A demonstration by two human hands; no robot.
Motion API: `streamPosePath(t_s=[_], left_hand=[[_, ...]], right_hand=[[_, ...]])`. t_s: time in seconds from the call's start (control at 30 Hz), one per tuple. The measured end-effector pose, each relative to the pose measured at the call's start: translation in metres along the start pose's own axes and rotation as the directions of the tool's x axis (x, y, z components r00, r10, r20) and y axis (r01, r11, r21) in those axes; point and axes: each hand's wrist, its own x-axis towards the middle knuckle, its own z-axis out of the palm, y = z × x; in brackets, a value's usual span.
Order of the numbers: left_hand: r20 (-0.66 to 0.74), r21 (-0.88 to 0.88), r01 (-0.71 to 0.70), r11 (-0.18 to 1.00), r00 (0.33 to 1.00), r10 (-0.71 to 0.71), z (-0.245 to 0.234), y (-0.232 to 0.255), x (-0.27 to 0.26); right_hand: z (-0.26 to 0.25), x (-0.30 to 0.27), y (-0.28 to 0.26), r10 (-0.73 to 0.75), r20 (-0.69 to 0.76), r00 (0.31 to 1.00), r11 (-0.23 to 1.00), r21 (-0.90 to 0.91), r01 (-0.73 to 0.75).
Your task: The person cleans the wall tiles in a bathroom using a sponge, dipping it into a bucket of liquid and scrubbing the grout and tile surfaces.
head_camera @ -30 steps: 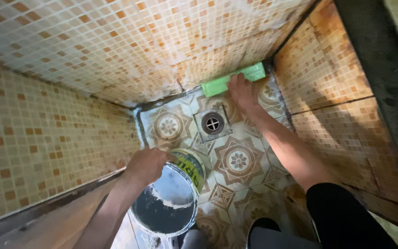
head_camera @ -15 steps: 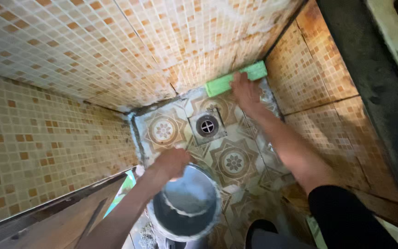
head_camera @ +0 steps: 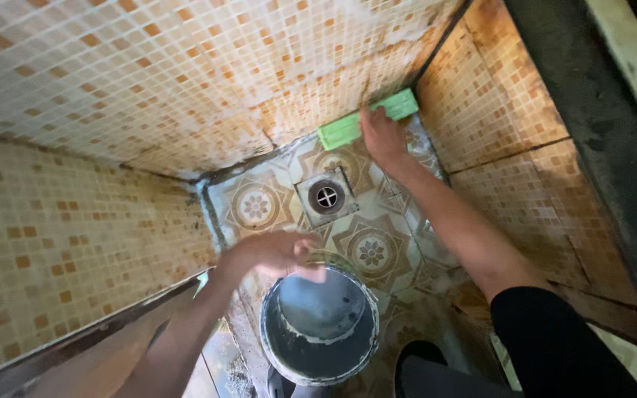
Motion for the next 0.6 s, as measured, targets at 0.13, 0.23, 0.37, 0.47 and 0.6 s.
streamPosePath(t_s=[0.13,0.23,0.37,0.47,0.6], left_hand=[[-0.188,-0.591,0.114,0.799,0.943,-0.273,-0.02,-0.059,0.048],[-0.363,-0.784,0.006,0.621,0.807,-0.466,-0.022,-0.091,0.11],[-0.709,-0.534,-0.02,0.845,0.555,-0.435,-0.015,-0.131,0.193],[-0.799,-0.44,-0.203,0.875,0.534,-0.277,-0.016,-0.134,0.231],[-0.631,-0.558,-0.173,0.812,0.723,-0.28,-0.024,-0.103,0.234]], right_hand=[[0.023,-0.003,-0.025,-0.018,-0.089,0.996,0.994,0.109,0.027],[0.036,-0.011,-0.061,-0.049,-0.006,0.999,0.968,0.245,0.049],[0.033,-0.029,-0.068,-0.114,-0.219,0.969,0.942,0.287,0.175],[0.033,-0.013,-0.03,0.055,-0.035,0.998,0.94,0.339,-0.04],[0.04,-0.007,0.012,-0.108,-0.303,0.947,0.983,0.113,0.148]])
